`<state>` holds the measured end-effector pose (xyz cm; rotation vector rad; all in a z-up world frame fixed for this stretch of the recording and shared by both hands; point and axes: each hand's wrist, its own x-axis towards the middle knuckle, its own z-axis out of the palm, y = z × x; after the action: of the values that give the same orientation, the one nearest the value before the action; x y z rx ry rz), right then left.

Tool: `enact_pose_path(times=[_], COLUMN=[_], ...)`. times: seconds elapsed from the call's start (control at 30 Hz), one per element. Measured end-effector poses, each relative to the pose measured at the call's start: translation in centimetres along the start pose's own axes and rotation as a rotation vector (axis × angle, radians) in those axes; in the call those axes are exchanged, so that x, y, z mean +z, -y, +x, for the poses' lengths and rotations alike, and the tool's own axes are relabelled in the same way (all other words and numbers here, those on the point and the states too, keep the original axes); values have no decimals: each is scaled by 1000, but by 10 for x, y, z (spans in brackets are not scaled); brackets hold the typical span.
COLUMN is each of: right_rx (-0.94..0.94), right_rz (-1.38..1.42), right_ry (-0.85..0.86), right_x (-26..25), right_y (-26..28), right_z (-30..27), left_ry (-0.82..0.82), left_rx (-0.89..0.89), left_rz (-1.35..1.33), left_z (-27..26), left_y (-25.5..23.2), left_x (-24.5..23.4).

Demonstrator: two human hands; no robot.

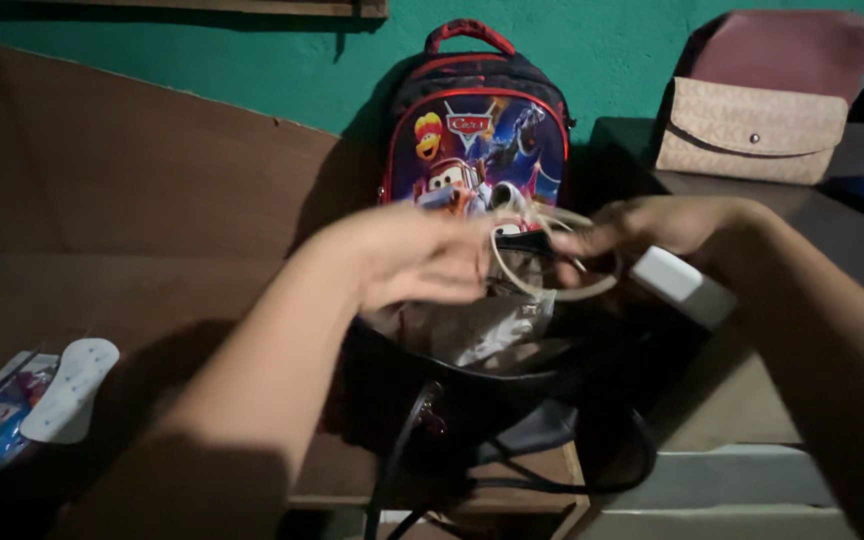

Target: The person packs a black handbag with various items including a hair clip, sunglasses, a charger, a wallet, and a small bottle. They then move to a shelf and pick up several toiletries.

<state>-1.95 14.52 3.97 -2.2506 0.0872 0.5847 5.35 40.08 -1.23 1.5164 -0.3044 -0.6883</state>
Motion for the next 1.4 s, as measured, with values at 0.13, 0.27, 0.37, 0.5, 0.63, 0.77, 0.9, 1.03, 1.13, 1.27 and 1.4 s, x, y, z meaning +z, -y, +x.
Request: enact_pose_path(times=[0.13, 0.27, 0.37, 0.5, 0.63, 0.77, 0.9, 1.03, 1.13, 1.27, 1.4], right_rx=[-103, -83, -48, -237, -343, -352, -311, -204, -112, -218, -316], right_rz=[53, 92, -62, -443, -1192, -1219, -1186, -1035, -849, -238, 63], right_ry=[414, 506, 573, 619, 222, 226, 233, 242, 219, 218, -342], right_x=[-9, -3, 7, 45, 102, 124, 120, 85, 27, -74, -167], right_y=[-6, -17, -18, -18, -26, -14, -1, 4, 5, -30, -108], right_z=[28, 71, 108, 161, 207, 225, 197, 138, 83, -15, -84], left_ry=[25, 213, 299, 241, 185, 129, 83, 35, -84, -186, -136], left_rx=[-179, -314, -420, -494, -531, -587, -610, -614, -657, -453, 327], left_rz=[1108, 1566, 1536, 1431, 1436, 1414, 1394, 1384, 1349, 1080, 1496], left_z=[-6, -1, -12, -23, -18, -19, -16, 3, 19, 51, 110], left_y=[28, 37, 37, 35, 37, 41, 43, 38, 22, -24, -84], left_x=[3, 29, 37, 29, 22, 5, -3, -2, -3, 16, 90])
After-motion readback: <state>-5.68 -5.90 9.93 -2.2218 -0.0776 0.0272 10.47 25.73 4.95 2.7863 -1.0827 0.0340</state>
